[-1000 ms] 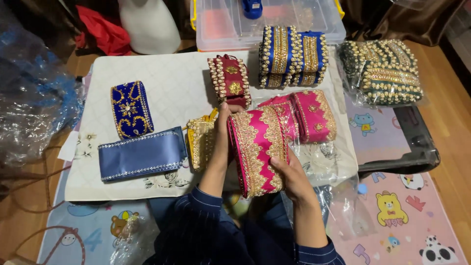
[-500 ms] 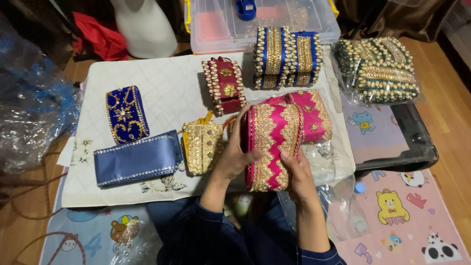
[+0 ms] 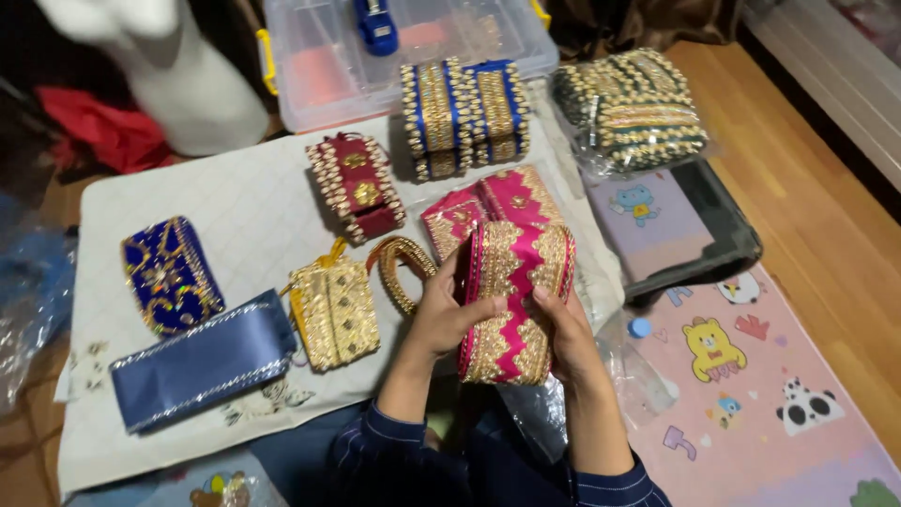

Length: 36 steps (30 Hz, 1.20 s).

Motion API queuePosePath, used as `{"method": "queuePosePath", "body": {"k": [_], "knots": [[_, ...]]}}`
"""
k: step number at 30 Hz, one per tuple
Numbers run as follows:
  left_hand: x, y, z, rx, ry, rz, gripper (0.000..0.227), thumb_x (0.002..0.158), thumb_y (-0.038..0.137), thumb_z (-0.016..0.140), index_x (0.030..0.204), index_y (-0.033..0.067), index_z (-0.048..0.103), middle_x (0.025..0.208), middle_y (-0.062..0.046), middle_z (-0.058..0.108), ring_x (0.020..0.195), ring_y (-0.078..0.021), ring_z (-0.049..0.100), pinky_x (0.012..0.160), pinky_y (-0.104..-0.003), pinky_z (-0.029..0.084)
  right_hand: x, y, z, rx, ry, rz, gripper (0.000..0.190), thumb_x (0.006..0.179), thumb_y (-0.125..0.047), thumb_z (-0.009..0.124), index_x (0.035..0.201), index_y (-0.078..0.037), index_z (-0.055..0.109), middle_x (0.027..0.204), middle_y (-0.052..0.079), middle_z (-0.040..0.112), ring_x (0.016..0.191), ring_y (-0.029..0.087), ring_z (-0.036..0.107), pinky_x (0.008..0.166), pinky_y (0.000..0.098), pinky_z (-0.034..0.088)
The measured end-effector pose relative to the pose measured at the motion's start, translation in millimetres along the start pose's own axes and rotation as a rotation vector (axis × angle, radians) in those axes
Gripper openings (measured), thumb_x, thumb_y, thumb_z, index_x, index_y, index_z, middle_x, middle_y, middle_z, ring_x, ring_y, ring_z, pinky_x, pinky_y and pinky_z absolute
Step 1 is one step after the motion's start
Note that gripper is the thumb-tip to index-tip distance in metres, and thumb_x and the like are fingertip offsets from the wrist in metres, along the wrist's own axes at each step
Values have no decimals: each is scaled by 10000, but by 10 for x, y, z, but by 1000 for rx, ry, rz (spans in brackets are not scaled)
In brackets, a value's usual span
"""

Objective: The person wraps several decorative fabric items, including small pouches and headbands, into plastic bags by hand while working on a mat.

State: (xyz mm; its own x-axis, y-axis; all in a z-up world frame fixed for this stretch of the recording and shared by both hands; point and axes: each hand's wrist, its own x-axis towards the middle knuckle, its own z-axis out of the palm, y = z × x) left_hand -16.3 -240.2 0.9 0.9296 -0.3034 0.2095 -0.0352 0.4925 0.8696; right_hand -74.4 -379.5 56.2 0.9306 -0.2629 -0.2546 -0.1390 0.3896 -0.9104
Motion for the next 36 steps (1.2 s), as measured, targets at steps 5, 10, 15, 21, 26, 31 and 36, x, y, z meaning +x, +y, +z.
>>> {"method": "queuePosePath", "body": {"k": [5, 10, 15, 21, 26, 31, 36], "knots": [[14, 163, 143, 143, -140, -31, 1034, 745, 212, 875, 1558, -22, 279, 1534, -308, 407, 1414, -404, 366, 1188, -559, 302, 39, -11, -142, 68, 15, -71, 854, 830, -326, 694, 1575, -96, 345, 1396, 291, 534, 1274, 447, 523, 1042, 621, 412], [54, 289, 265, 248, -162, -54, 1072, 720, 309, 865, 1542, -48, 278, 1520, -388, 365, 1418, -529, 335, 1178, -620, 282, -232, -421, 106, -230, 1, -239, 1169, 793, -544, 701, 1573, 68, 79, 1573, 475, 5, 1453, 633, 3, 1150, 724, 49], [44, 404, 372, 338, -189, -105, 1132, 761, 493, 740, 1568, -33, 145, 1554, -462, 185, 1410, -641, 225, 1166, -717, 192, -298, -592, 173, -93, 5, -156, 1129, 867, -508, 657, 1613, 7, -16, 1526, 502, 150, 1451, 615, 163, 1155, 688, 147], [-19, 445, 501, 359, -97, -121, 1029, 873, 567, 601, 1571, -33, 140, 1570, -473, 84, 1434, -639, 150, 1160, -734, 125, -2, -207, -149, -83, -43, -180, 897, 877, -456, 658, 1578, -68, 252, 1455, 392, 435, 1382, 526, 423, 1093, 672, 339], [-10, 374, 518, 234, 13, -41, 872, 910, 400, 672, 1534, -63, 275, 1562, -398, 274, 1445, -525, 283, 1181, -640, 202, 92, -35, -300, 21, -97, -192, 897, 822, -272, 733, 1563, -41, 283, 1339, 331, 581, 1201, 441, 582, 988, 605, 471], [-37, 467, 643, 132, 19, -78, 888, 913, 408, 693, 1530, -84, 285, 1501, -400, 375, 1387, -518, 383, 1167, -634, 250, 62, -47, -337, 60, -26, -282, 760, 812, -135, 775, 1458, 44, 417, 1129, 230, 686, 973, 292, 690, 851, 438, 594], [-65, 461, 690, 118, 61, -35, 728, 922, 322, 730, 1471, -64, 448, 1344, -311, 583, 1266, -380, 543, 1098, -545, 386, 44, -6, -420, 73, 13, -286, 680, 839, -115, 770, 1419, 32, 447, 1073, 211, 708, 872, 270, 724, 723, 415, 637]]}}
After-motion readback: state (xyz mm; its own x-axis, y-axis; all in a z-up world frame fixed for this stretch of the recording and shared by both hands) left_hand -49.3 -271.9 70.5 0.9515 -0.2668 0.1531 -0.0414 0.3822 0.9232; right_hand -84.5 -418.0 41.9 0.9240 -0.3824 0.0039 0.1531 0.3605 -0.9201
